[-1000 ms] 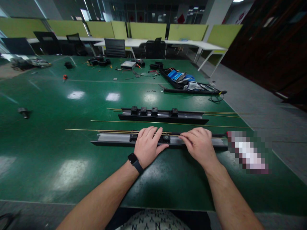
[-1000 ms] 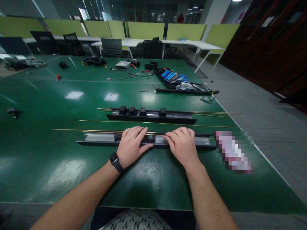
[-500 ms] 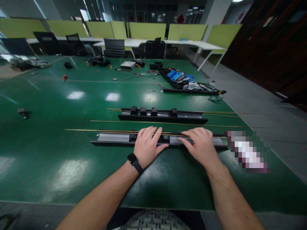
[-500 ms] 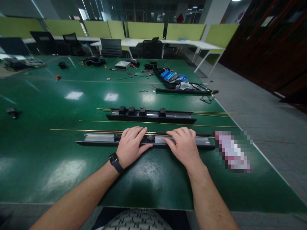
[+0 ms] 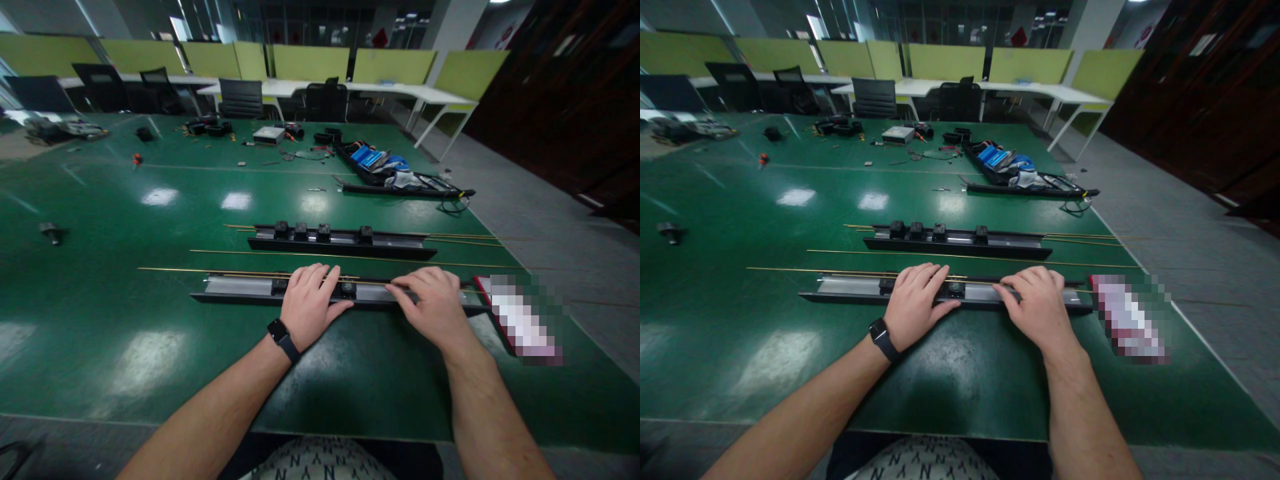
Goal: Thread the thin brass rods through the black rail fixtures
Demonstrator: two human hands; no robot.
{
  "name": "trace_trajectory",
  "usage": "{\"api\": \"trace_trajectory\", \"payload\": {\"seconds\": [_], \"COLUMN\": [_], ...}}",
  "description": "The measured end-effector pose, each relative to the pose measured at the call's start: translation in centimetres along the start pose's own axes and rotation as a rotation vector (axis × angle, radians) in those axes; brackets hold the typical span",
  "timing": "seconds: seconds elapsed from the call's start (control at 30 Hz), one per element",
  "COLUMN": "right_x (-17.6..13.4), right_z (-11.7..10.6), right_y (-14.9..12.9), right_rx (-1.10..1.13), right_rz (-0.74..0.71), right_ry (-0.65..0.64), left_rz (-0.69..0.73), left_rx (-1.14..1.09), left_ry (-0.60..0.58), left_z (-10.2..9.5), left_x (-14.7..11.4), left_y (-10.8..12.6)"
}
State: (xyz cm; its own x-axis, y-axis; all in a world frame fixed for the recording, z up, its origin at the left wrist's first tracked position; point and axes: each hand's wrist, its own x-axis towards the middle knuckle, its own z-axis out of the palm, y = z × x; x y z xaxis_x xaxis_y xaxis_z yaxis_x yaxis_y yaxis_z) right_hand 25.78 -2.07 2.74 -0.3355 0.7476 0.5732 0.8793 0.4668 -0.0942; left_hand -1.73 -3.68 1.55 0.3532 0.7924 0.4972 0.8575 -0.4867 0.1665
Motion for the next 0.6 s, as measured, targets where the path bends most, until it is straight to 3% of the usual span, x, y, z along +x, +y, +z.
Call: {"api": "trace_trajectory", "payload": {"seconds": [0.3, 0.6], "right_x": [0.9, 0.1], "right_z": [0.8, 0.2], "right_y": [-2.3, 0.3], "right_rx": [0.004, -0.024], "right_rz": [-0.04, -0.015], "right_ry": [-0.034, -0.024], "left_rz": [-0.006, -0.003], "left_rx": [-0.005, 0.005], "left_ry": [-0.006, -0.009], "left_z": [0.1, 0.1], "left_x": [-0.1, 0.0], "left_y": [0.0, 0.0]}}
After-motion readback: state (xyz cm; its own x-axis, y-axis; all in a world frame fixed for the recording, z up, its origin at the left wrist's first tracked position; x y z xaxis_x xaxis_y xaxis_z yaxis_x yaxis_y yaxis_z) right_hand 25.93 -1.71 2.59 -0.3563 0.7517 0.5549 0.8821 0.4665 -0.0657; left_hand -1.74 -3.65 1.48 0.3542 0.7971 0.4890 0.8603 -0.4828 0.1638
